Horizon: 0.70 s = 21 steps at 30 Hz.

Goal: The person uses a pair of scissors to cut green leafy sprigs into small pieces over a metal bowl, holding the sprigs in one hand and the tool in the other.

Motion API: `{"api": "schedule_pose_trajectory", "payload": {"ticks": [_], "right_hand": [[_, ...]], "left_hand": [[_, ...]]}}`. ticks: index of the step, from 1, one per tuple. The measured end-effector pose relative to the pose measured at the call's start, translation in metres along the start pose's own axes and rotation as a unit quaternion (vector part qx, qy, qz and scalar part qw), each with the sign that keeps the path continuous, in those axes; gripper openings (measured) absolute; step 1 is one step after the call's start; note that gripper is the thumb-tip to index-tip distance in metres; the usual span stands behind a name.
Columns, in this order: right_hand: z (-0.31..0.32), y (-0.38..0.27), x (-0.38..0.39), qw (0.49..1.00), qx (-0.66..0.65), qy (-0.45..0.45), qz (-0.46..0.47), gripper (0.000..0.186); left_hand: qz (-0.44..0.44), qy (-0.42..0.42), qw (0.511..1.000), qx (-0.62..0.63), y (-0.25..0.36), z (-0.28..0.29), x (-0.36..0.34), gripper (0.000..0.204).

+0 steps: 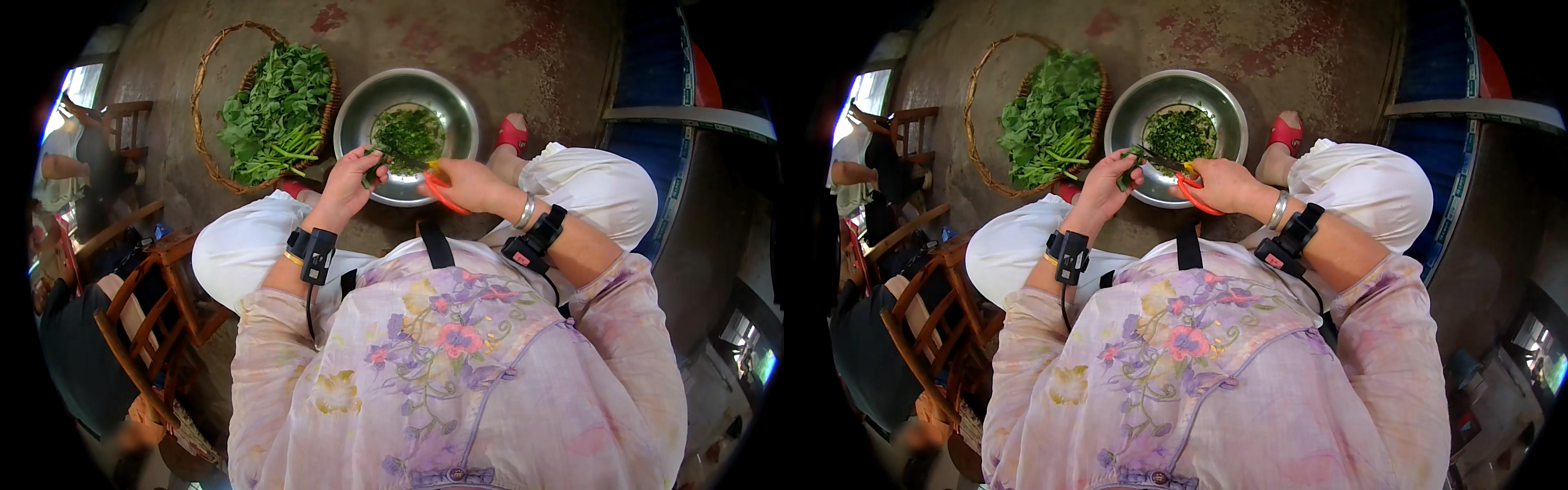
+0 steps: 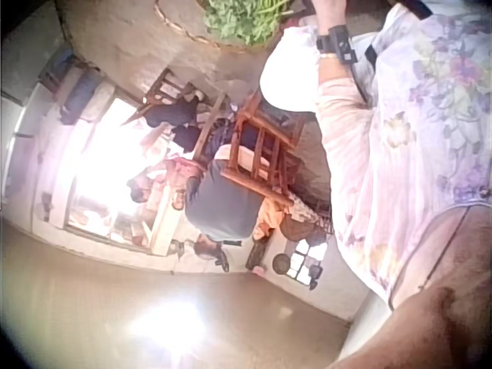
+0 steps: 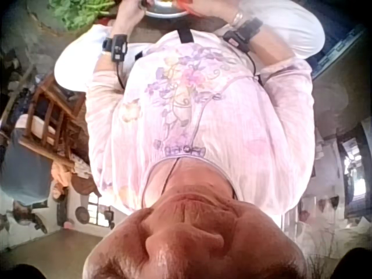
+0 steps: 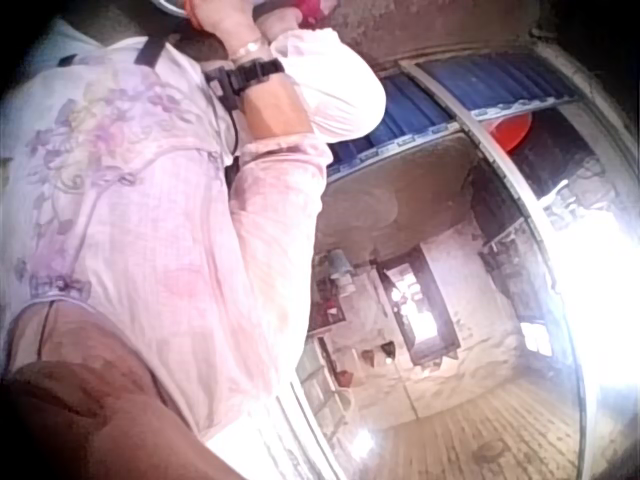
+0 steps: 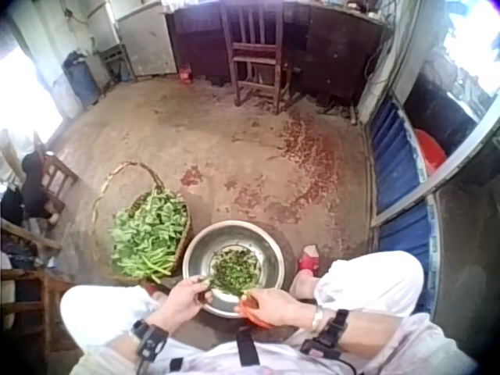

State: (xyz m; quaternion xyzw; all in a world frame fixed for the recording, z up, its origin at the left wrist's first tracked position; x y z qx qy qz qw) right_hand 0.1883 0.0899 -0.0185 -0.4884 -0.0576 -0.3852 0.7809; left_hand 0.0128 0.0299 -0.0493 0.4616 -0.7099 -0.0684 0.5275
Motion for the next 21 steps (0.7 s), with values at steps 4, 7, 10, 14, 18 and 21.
{"api": "schedule_pose_trajectory", "payload": {"ticks": [4, 7, 10, 14, 18, 21], "right_hand": [[0.000, -0.004, 0.000, 1.000, 0.018, -0.005, 0.001, 0.066], [0.001, -0.003, -0.001, 0.999, 0.036, -0.015, -0.002, 0.065], [0.007, -0.009, 0.000, 0.998, 0.060, -0.007, 0.003, 0.055], [0.011, -0.005, -0.001, 0.998, 0.064, 0.010, -0.011, 0.054], [0.015, -0.008, 0.000, 0.997, 0.070, 0.015, -0.021, 0.054], [0.014, -0.011, 0.001, 0.997, 0.072, 0.022, -0.014, 0.057]], "left_hand": [[0.001, -0.049, 0.994, -0.098, -0.003, -0.004, -0.001, 0.009], [-0.001, -0.047, 0.996, -0.082, -0.001, -0.010, 0.001, 0.011], [-0.020, -0.045, 0.994, -0.102, 0.001, -0.011, 0.002, 0.013], [-0.041, -0.031, 0.993, -0.103, 0.004, -0.020, 0.004, 0.018], [-0.131, 0.035, 0.937, -0.322, 0.007, -0.013, 0.004, 0.018], [-0.148, 0.060, 0.909, -0.384, 0.005, -0.003, 0.000, 0.022]]}}
Point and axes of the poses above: each hand's wrist, its own x-axis away from the middle knuckle, its own z-axis out of the back of the hand, y = z × x, the point moved 7 cm from there along -x, towards the middle knuckle, and after that the axes turned 4 degrees about -x, right-handed, at the moved point
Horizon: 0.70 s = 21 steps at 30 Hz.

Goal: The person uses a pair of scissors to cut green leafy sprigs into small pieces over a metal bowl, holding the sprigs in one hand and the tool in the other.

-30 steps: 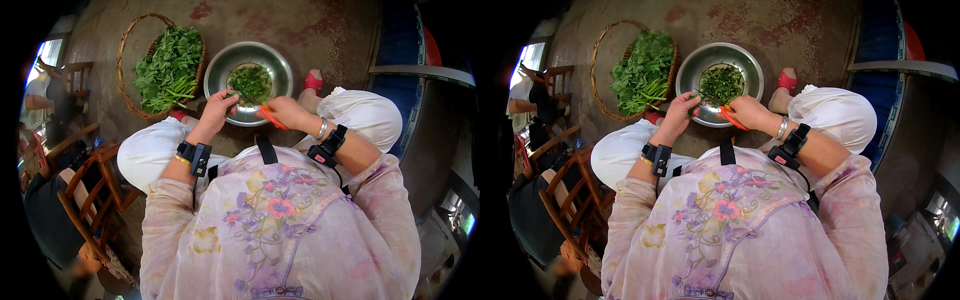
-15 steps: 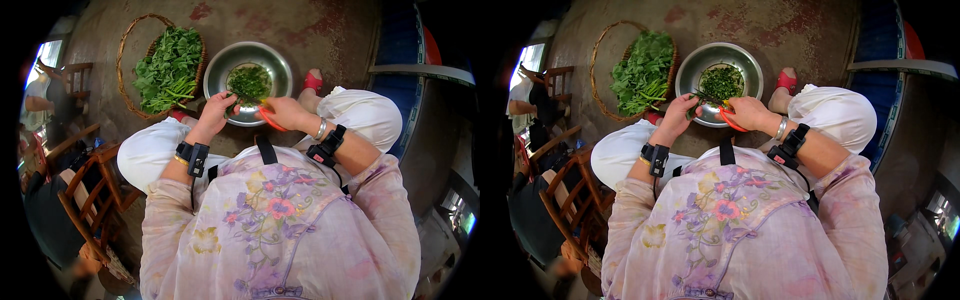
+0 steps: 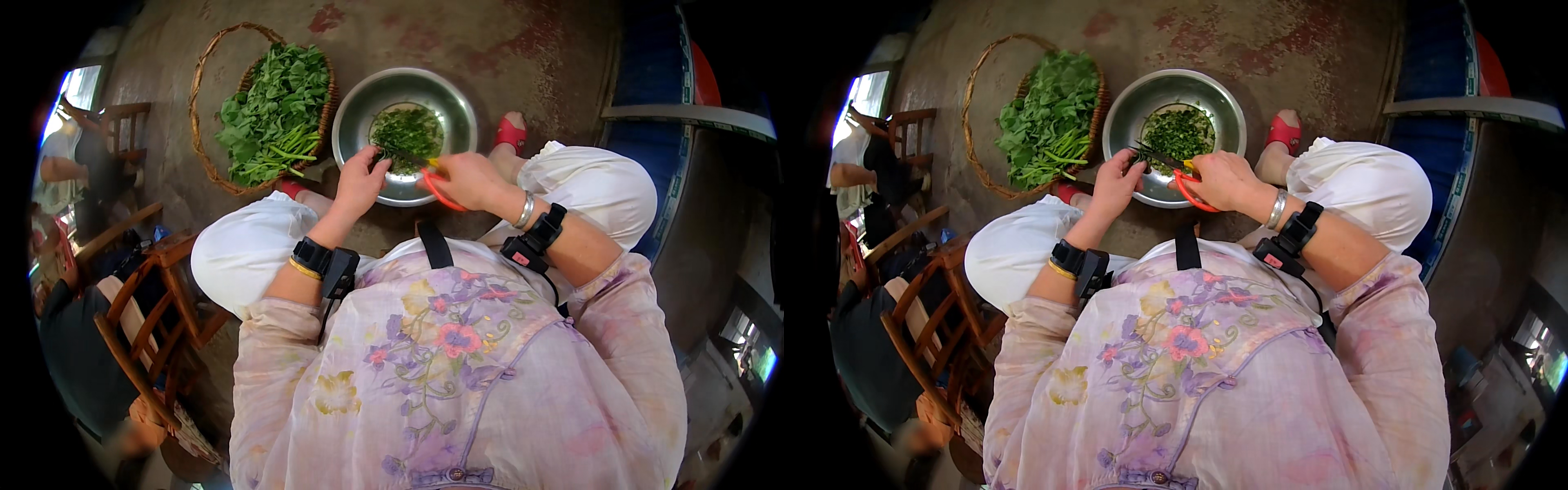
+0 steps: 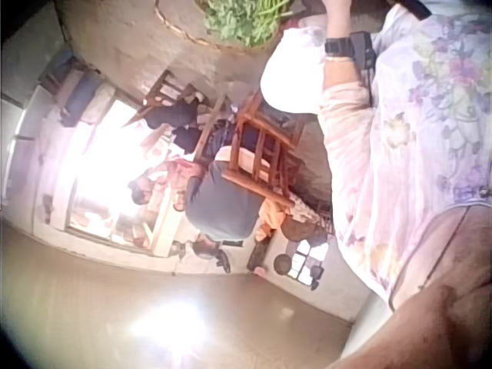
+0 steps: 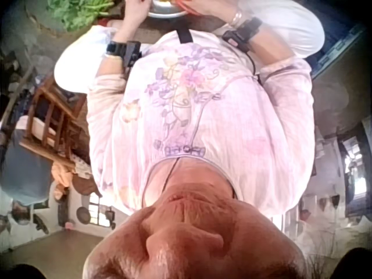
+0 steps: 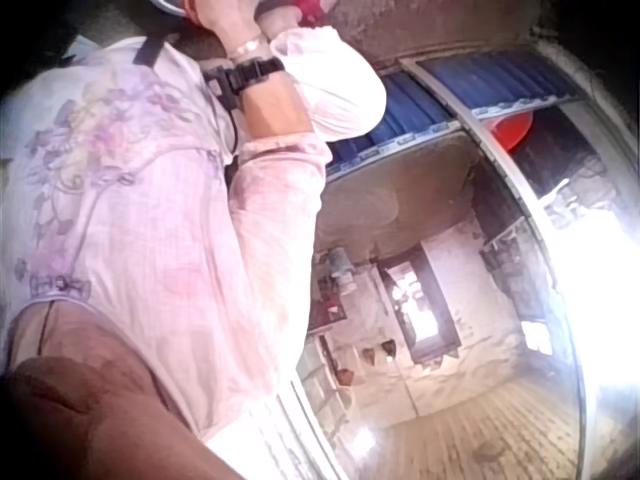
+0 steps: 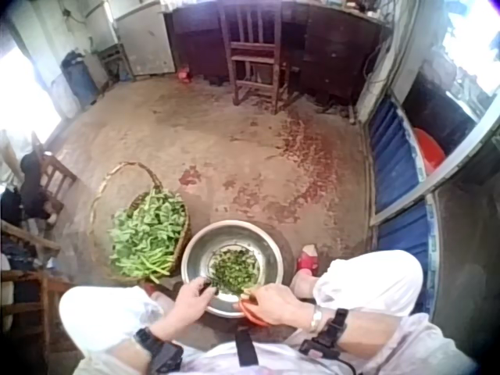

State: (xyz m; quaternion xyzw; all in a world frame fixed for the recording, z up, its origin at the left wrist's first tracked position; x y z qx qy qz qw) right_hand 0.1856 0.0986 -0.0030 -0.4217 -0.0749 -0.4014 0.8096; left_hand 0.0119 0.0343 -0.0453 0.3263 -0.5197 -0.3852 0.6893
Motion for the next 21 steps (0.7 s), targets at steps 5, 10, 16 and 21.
{"api": "schedule_pose_trajectory", "payload": {"ticks": [5, 10, 16, 21], "right_hand": [[-0.004, 0.004, -0.003, 1.000, -0.005, -0.005, 0.012, 0.055], [-0.009, 0.016, -0.008, 0.997, -0.074, -0.015, -0.013, 0.065], [-0.014, 0.007, -0.002, 0.997, -0.076, -0.029, 0.011, 0.056], [-0.012, 0.005, -0.004, 0.997, -0.070, -0.038, 0.023, 0.055]], "left_hand": [[0.000, 0.014, 1.000, -0.011, -0.006, 0.003, -0.003, 0.024], [0.054, -0.012, 0.984, 0.171, -0.003, 0.002, -0.003, 0.013], [0.052, -0.076, 0.969, 0.230, 0.003, -0.005, 0.000, 0.011], [0.049, -0.078, 0.971, 0.220, 0.004, -0.006, 0.000, 0.010]]}}
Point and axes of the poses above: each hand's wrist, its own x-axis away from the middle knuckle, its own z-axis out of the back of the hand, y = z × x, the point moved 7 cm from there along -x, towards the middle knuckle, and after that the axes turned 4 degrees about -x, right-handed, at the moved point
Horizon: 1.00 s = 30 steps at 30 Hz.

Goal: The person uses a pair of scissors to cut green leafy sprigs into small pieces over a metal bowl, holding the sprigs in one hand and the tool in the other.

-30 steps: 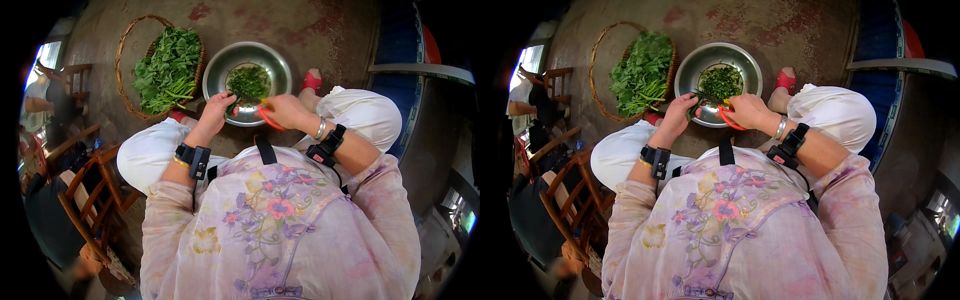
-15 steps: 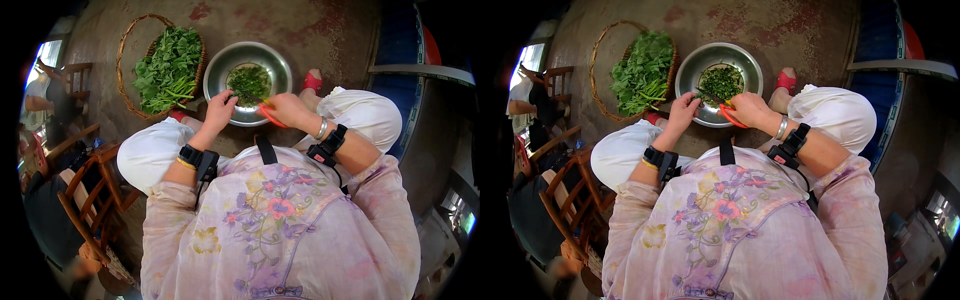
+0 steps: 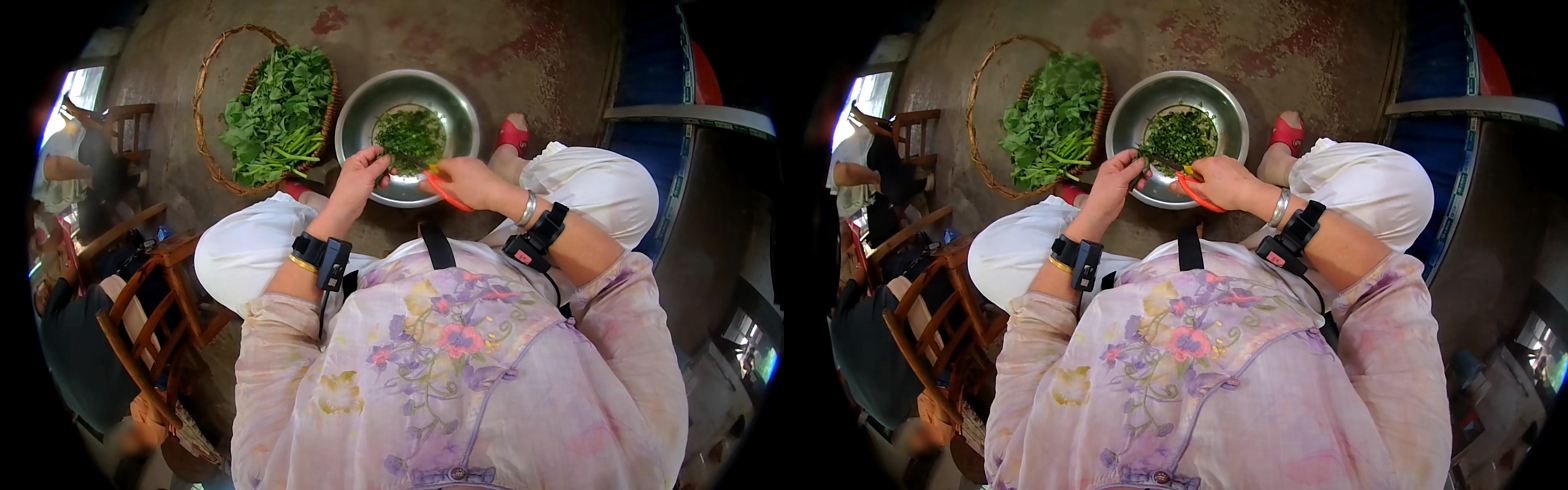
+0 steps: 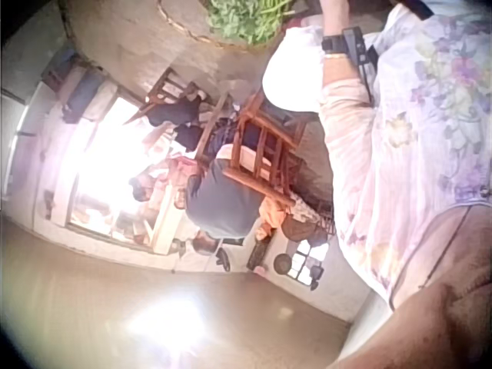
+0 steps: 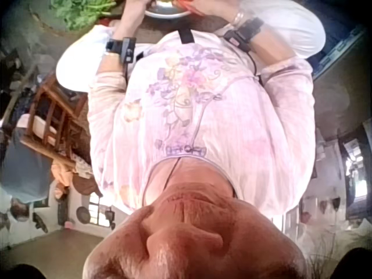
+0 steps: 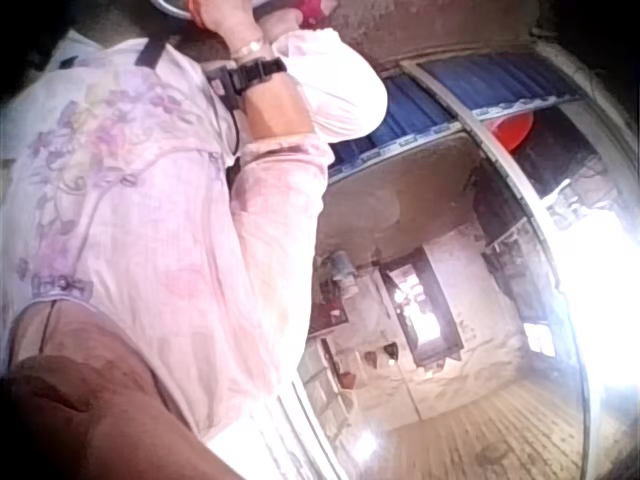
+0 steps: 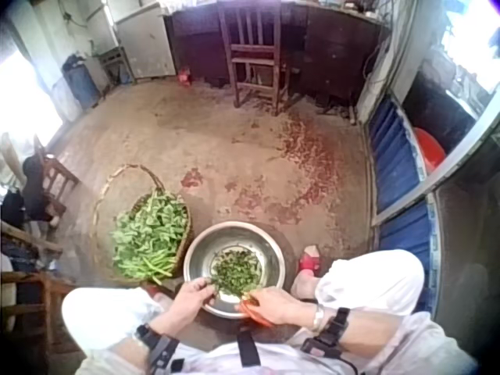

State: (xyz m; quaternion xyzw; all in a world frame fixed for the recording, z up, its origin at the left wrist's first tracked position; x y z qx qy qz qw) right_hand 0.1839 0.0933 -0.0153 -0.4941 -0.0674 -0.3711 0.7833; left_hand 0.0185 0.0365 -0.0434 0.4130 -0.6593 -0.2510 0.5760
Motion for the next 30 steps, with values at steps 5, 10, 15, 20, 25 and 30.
{"api": "schedule_pose_trajectory", "payload": {"ticks": [5, 10, 15, 20, 25, 30], "right_hand": [[-0.004, 0.005, -0.002, 1.000, 0.013, 0.002, 0.012, 0.055], [0.005, 0.011, -0.003, 0.999, -0.005, 0.036, -0.028, 0.066], [-0.002, 0.002, 0.003, 1.000, 0.007, 0.014, -0.006, 0.067], [-0.005, 0.001, 0.001, 1.000, 0.018, -0.015, -0.005, 0.068], [0.001, -0.003, 0.001, 1.000, 0.023, -0.003, -0.001, 0.057], [0.006, 0.002, 0.001, 0.998, 0.036, 0.034, -0.023, 0.055]], "left_hand": [[0.020, 0.007, 1.000, -0.002, -0.005, 0.004, -0.001, 0.010], [0.021, 0.050, 0.998, 0.020, -0.006, 0.010, -0.002, 0.009], [0.010, 0.023, 0.999, 0.043, 0.002, 0.003, 0.001, 0.009], [0.039, -0.008, 0.999, -0.003, -0.005, 0.000, 0.000, 0.009], [0.038, -0.009, 0.999, 0.028, -0.004, 0.001, 0.001, 0.013], [0.000, 0.054, 0.997, -0.054, 0.010, -0.002, 0.007, 0.027]]}}
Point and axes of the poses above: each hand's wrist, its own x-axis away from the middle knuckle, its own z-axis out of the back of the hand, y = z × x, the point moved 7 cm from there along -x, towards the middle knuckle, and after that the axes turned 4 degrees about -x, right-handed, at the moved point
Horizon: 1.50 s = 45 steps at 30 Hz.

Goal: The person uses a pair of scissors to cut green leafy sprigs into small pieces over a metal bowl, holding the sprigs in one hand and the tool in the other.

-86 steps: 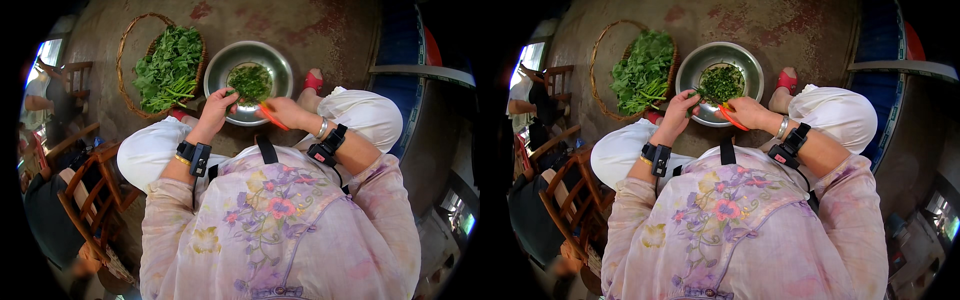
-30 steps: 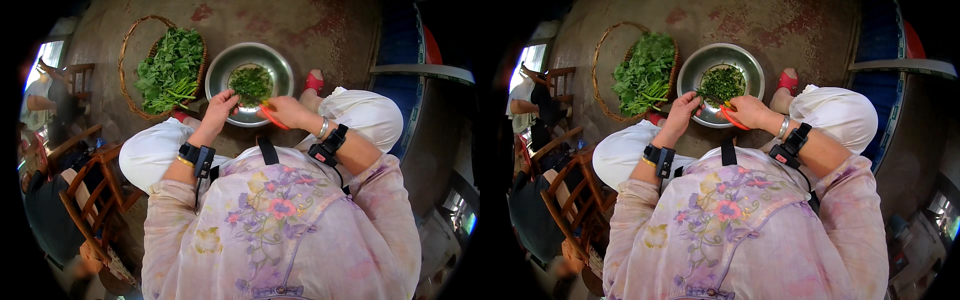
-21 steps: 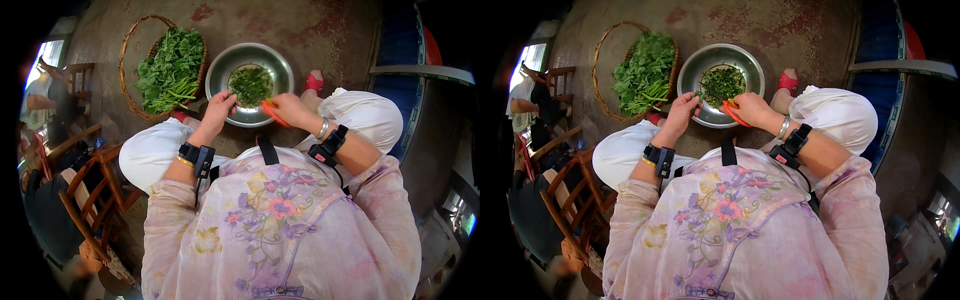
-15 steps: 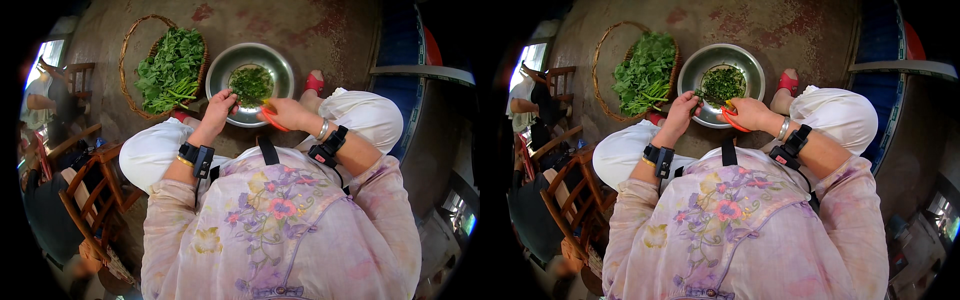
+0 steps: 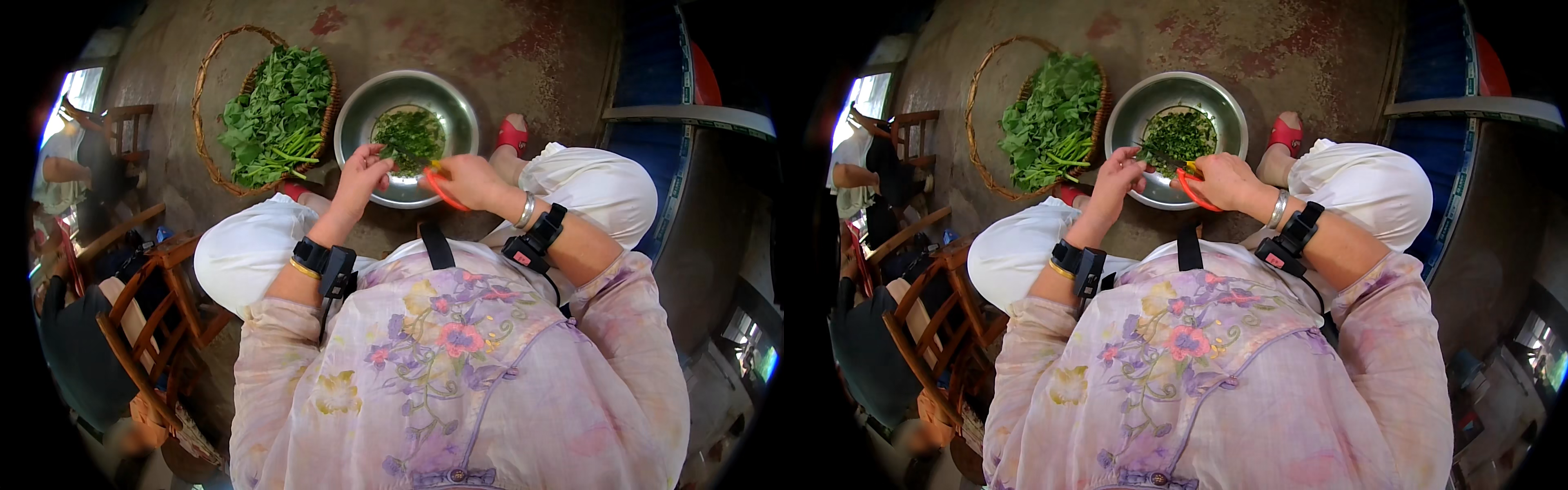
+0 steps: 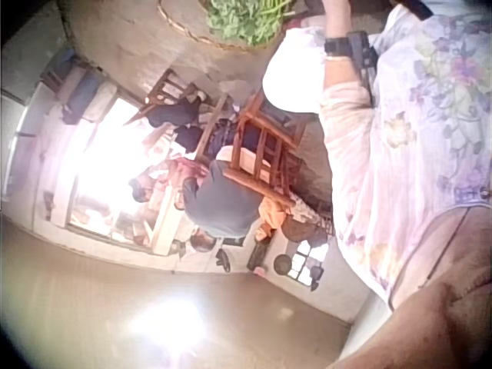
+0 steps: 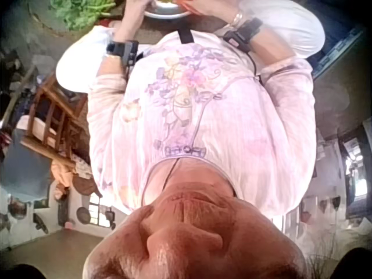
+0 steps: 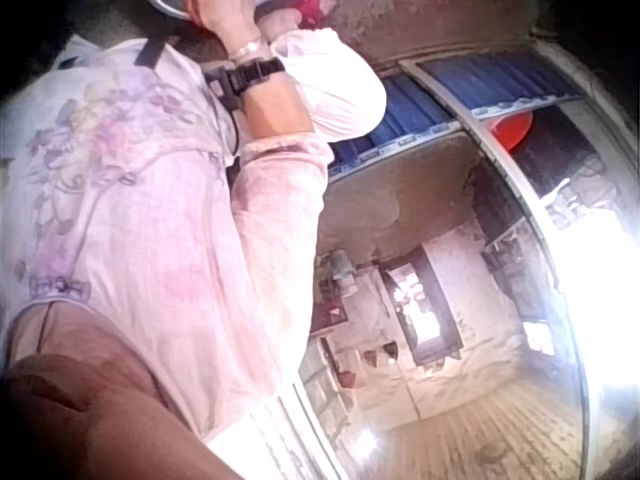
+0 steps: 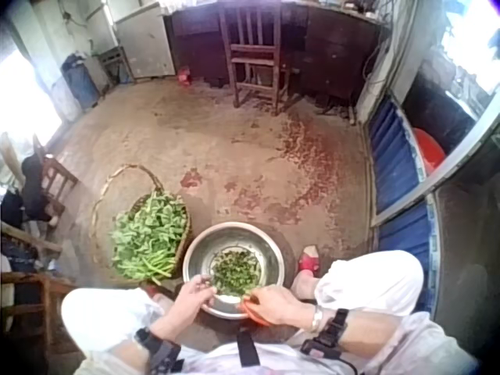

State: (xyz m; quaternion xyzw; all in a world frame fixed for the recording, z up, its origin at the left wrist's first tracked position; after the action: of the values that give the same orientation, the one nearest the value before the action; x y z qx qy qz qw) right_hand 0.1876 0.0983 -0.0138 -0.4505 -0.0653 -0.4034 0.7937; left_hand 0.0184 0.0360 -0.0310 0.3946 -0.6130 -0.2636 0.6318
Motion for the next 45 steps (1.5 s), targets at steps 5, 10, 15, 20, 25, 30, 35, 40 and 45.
{"api": "schedule_pose_trajectory", "payload": {"ticks": [5, 10, 15, 20, 25, 30, 35, 40, 45], "right_hand": [[0.004, -0.004, 0.003, 1.000, 0.007, -0.005, -0.021, 0.053], [0.002, -0.004, 0.000, 1.000, 0.011, 0.000, 0.000, 0.054], [-0.002, 0.003, -0.004, 0.999, -0.036, -0.005, 0.006, 0.054], [-0.012, 0.008, -0.003, 0.991, -0.128, -0.027, -0.015, 0.066], [-0.015, 0.001, 0.001, 0.995, -0.091, -0.027, 0.017, 0.053], [-0.015, 0.004, -0.003, 0.998, -0.056, -0.030, 0.014, 0.050], [-0.010, 0.004, -0.005, 0.998, -0.036, -0.041, 0.011, 0.050], [-0.012, 0.011, -0.003, 0.994, -0.103, -0.022, -0.012, 0.065], [-0.015, -0.002, 0.001, 0.994, -0.089, -0.048, 0.030, 0.066]], "left_hand": [[-0.044, 0.029, 0.994, -0.099, 0.002, 0.001, -0.001, 0.026], [-0.014, -0.003, 0.998, 0.061, -0.012, 0.010, -0.009, 0.013], [0.035, 0.006, 0.994, 0.103, -0.012, 0.010, -0.005, 0.009], [0.065, 0.012, 0.984, 0.166, -0.011, 0.010, -0.003, 0.007], [0.046, -0.037, 0.986, 0.154, -0.011, 0.003, -0.004, 0.007], [0.048, -0.037, 0.988, 0.143, -0.013, 0.003, -0.004, 0.008], [0.056, -0.033, 0.989, 0.134, -0.014, 0.004, -0.004, 0.009], [0.060, -0.005, 0.979, 0.195, -0.012, 0.007, -0.004, 0.009], [0.046, -0.041, 0.982, 0.181, -0.009, 0.004, -0.004, 0.006]]}}
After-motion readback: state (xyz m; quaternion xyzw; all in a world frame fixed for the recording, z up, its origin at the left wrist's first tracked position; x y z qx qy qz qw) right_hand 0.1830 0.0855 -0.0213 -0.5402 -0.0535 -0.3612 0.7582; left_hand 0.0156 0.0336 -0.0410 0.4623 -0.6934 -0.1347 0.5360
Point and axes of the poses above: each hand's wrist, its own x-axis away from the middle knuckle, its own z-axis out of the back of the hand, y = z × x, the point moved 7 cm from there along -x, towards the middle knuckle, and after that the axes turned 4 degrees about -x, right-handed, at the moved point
